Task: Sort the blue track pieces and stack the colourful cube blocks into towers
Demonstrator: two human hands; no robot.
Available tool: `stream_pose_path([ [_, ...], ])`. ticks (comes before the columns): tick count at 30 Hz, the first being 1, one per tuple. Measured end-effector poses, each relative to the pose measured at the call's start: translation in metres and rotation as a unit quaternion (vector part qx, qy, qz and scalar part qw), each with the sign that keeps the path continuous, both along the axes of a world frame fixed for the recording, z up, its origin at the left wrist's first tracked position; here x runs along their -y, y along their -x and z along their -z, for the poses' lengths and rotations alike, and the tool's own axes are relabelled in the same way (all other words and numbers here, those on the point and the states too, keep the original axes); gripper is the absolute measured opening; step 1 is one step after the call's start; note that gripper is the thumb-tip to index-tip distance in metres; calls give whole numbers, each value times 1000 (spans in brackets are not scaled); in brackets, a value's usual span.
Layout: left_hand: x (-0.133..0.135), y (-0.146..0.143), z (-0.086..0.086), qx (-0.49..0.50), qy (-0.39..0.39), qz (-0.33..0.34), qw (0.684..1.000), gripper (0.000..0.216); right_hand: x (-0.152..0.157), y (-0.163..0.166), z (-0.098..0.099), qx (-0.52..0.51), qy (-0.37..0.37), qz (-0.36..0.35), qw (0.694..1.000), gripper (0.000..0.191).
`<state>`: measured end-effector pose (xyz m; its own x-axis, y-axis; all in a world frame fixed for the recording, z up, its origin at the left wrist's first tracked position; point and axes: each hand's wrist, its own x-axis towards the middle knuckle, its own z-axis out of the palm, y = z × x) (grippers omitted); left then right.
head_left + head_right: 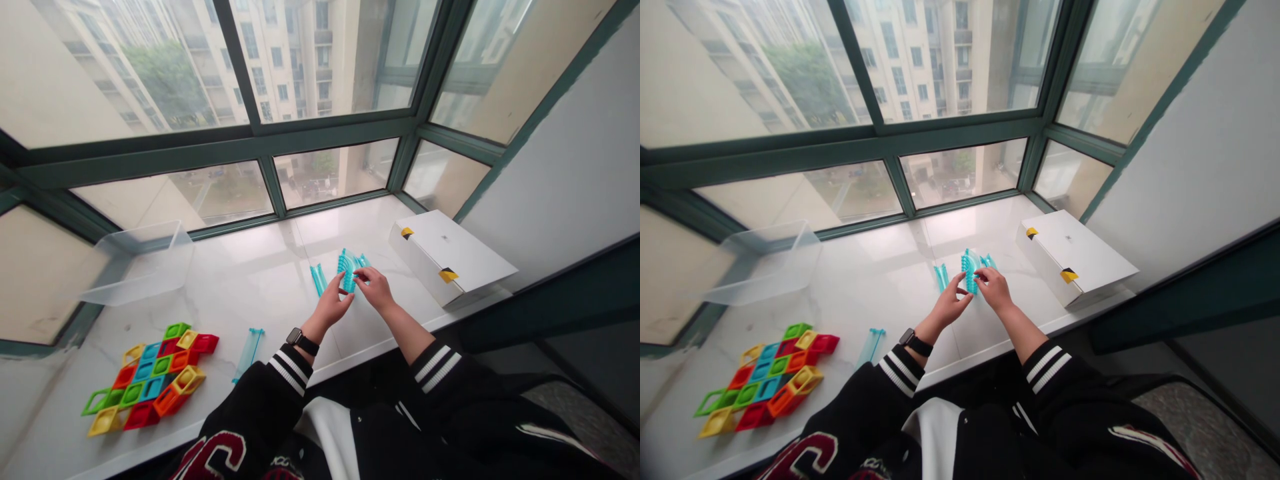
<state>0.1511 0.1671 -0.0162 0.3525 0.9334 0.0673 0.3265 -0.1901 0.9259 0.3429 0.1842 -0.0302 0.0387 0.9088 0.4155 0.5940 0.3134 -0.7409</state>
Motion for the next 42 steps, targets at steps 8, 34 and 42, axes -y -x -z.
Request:
stream_pose_path([
  [8,-2,1,-2,10,11,-4,1000,70,1,-1,-1,1,-11,-6,1000,15],
  [34,114,256,8,-315,52,-272,908,65,115,12,78,59,93,-98,989,23],
  [42,170,288,47,-340,154,-253,893,41,114,17,74,104,68,-97,987,23],
])
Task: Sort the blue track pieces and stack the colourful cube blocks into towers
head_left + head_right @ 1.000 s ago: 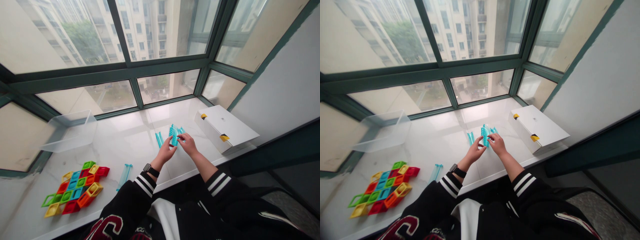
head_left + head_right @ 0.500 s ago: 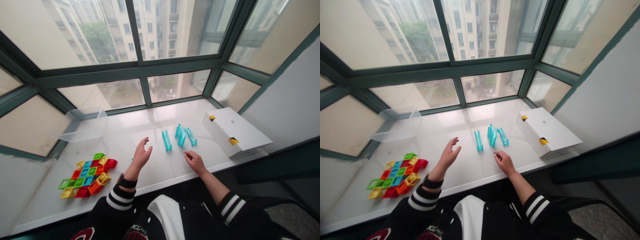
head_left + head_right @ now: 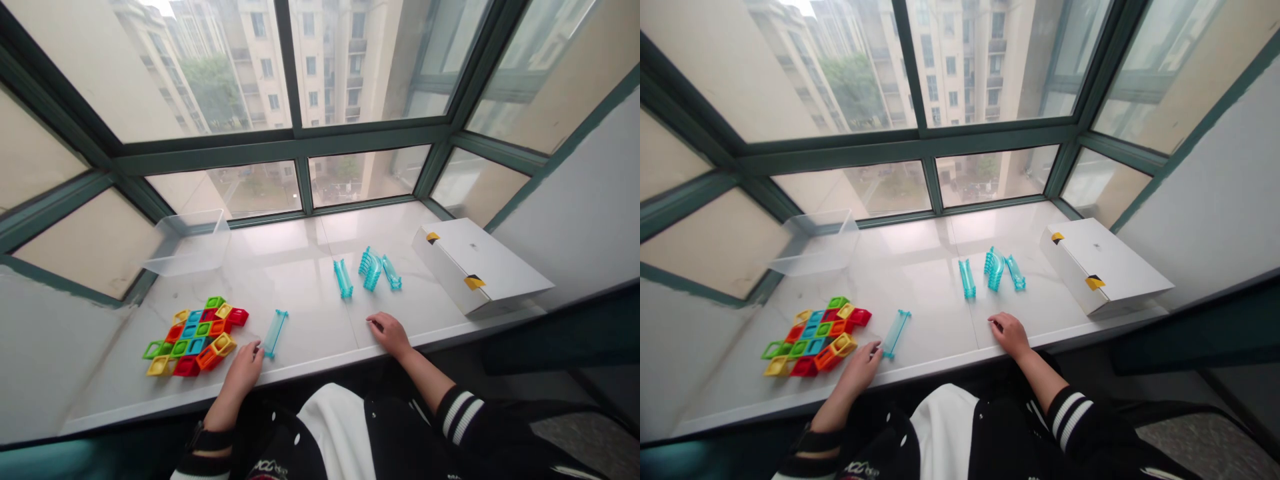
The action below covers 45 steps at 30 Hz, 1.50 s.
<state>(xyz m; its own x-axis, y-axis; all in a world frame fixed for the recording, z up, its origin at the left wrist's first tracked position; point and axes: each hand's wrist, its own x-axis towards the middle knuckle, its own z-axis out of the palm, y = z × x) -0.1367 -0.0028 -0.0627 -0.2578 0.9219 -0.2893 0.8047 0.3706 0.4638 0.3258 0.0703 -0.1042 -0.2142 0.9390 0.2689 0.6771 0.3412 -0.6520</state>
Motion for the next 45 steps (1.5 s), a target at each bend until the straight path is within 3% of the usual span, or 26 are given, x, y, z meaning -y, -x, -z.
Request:
stream_pose_path([
  [5,-6,-28,1,35,5,36,999,30,7,8,-4,0,11,-8,1000,21],
  [10,-24,-75,0,40,-10,78,996,24,19,36,-10,-15,40,-76,996,22],
  [14,-37,-103,-1,40,-19,109,993,24,16,71,-14,-26,52,-132,990,42],
  [18,-43,-115,0,55,-20,119,991,27,-5,111,-14,17,58,-166,984,65],
  [24,-30,-113,3,183,-47,94,978,30,-21,148,-10,39,60,-191,979,59],
  [31,-19,-128,4,289,-40,104,951,35,-3,131,-9,-1,71,-151,986,31],
  [39,-16,-156,9,345,-28,142,927,44,14,88,-18,-37,96,-138,985,33],
  [45,-15,-162,-3,385,-70,170,905,59,13,76,-39,-85,40,-109,990,21],
])
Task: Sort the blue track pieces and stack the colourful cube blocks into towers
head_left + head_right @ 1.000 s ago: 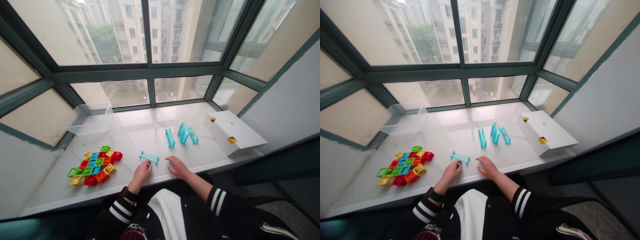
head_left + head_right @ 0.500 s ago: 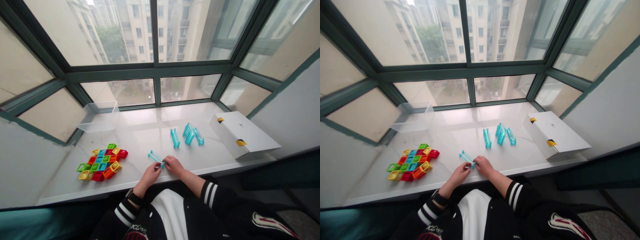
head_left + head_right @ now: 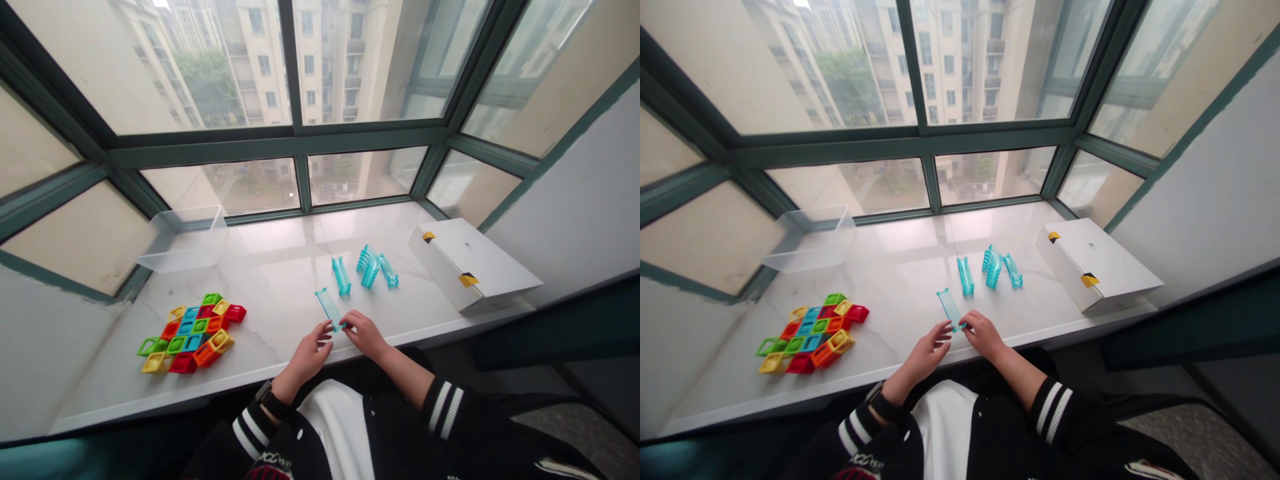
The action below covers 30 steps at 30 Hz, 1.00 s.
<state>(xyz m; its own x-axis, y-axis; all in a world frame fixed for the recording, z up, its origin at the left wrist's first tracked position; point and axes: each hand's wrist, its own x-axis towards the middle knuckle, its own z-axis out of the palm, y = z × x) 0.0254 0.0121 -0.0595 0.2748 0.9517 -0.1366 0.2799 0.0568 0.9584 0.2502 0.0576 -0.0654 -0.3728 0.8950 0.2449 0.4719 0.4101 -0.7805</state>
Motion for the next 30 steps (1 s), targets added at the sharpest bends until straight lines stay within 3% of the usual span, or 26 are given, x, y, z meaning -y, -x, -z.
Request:
stream_pose_path([
  [5,-11,-4,-15,21,-66,0,998,62,-20,1,-19,-18,-47,47,998,19],
  [11,-48,-14,-24,37,-94,4,995,65,-56,2,-31,-10,-78,108,991,20],
  [19,-91,-31,-14,54,-62,4,997,76,-91,3,-24,5,-49,185,982,23],
  [30,-101,-41,-13,43,-43,-2,998,82,-102,3,-18,41,-11,210,977,26],
])
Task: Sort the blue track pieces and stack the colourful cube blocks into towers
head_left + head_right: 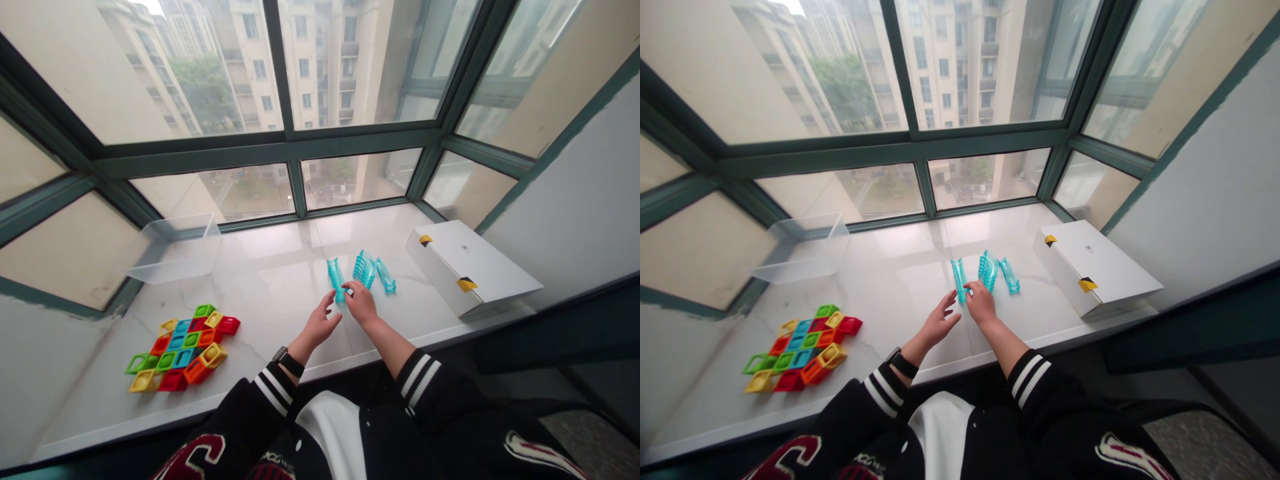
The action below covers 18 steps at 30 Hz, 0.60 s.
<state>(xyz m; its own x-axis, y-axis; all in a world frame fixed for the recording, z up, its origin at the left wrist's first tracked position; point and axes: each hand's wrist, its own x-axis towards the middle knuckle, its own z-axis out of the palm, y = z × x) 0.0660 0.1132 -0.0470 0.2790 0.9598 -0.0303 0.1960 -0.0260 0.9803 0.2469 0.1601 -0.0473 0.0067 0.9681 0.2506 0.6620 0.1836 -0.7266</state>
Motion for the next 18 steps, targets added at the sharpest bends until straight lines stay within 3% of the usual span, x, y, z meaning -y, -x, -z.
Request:
stream_pose_path([
  [18,-5,-4,8,-15,0,-11,1000,82,-7,1,1,27,17,1,999,26],
])
